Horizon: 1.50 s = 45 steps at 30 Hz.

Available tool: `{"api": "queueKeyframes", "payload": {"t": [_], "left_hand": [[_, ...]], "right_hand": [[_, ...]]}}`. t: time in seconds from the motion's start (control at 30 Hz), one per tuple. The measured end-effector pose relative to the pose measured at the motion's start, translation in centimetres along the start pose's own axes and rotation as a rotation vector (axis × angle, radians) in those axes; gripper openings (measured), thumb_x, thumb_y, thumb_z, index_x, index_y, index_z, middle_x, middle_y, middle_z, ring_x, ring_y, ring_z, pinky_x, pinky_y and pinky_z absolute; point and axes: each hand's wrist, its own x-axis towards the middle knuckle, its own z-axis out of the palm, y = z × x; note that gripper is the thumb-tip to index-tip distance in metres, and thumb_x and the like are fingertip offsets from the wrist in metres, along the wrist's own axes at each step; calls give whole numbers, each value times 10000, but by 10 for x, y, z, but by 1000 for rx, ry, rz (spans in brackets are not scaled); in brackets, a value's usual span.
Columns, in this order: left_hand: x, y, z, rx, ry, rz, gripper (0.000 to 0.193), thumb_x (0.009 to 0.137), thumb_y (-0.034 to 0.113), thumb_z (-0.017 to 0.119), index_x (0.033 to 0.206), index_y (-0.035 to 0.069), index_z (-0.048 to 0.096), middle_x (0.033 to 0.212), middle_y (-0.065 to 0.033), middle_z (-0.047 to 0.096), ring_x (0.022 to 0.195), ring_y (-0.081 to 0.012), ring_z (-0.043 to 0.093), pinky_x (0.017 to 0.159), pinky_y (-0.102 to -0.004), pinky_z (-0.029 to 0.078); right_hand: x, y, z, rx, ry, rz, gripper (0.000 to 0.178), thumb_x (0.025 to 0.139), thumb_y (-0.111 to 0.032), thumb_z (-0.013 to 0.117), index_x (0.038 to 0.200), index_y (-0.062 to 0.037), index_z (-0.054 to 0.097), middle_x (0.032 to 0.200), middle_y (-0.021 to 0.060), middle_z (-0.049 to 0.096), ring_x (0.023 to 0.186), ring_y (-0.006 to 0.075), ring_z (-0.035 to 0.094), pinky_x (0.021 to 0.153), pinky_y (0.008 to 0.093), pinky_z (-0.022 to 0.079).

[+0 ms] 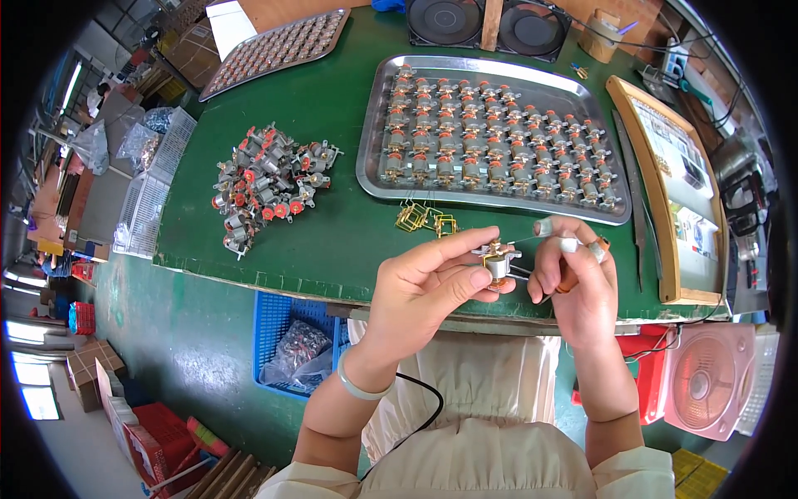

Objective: The worker is assembling small electronic components at a workbench using a manual screwdriver.

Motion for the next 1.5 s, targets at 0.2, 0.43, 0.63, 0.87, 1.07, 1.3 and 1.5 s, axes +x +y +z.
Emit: {"api": "queueKeyframes", "payload": {"t": [0.2, 0.43, 0.63, 0.87, 1.07, 1.3, 1.5], "left_hand": [[0, 2, -2, 17, 44, 29, 353, 838, 61, 540, 1168, -40, 463, 1012, -219, 580, 823, -290, 628, 684, -312, 552], [0, 3, 0, -127, 203, -8, 375, 871, 102, 501, 1214, -22, 412, 1080, -203, 551, 867, -272, 617, 703, -286, 548], [4, 2, 3, -421, 249, -40, 374, 873, 99, 502, 1223, 7, 410, 1109, -158, 540, 933, -256, 595, 744, -287, 531], [5, -1, 8, -392, 323, 3, 368, 872, 101, 506, 1217, 12, 414, 1106, -149, 540, 933, -256, 594, 758, -291, 525], [4, -4, 9, -324, 360, 66, 371, 862, 88, 521, 1209, 9, 417, 1106, -149, 540, 939, -261, 591, 767, -298, 519], [1, 0, 8, -283, 360, 82, 376, 856, 77, 529, 1206, -1, 416, 1090, -156, 552, 940, -273, 590, 769, -312, 514], [2, 2, 5, -266, 273, 96, 345, 889, 109, 474, 1205, -17, 415, 1045, -147, 564, 943, -279, 588, 784, -330, 510]], "right_hand": [[-2, -16, -21, -653, 30, -181, 390, 853, -312, 376, 877, 54, 506, 584, 47, 462, 470, 88, 396, 454, 212, 334], [-18, -7, -8, -198, -58, -166, 258, 775, -114, 554, 979, 37, 511, 752, 66, 547, 621, 99, 524, 540, 199, 432], [-13, 11, 1, -823, -202, -775, 274, 659, 79, 619, 923, 50, 552, 812, 138, 560, 681, 226, 543, 593, 291, 450], [-15, 21, 10, -918, -102, -780, 281, 751, 34, 586, 1025, 46, 528, 835, 127, 568, 647, 157, 540, 535, 233, 436], [-24, 23, 9, -297, -104, -51, 322, 891, -112, 472, 1176, 35, 441, 838, 73, 581, 549, 17, 448, 473, 152, 386], [-14, 11, 3, 122, -289, 427, 380, 933, -291, 329, 1066, 33, 475, 731, 201, 591, 462, 193, 523, 410, 264, 423], [-16, 8, 10, 216, -256, 334, 246, 822, -123, 510, 1020, -26, 401, 744, 139, 546, 554, 152, 527, 467, 243, 420]]}}
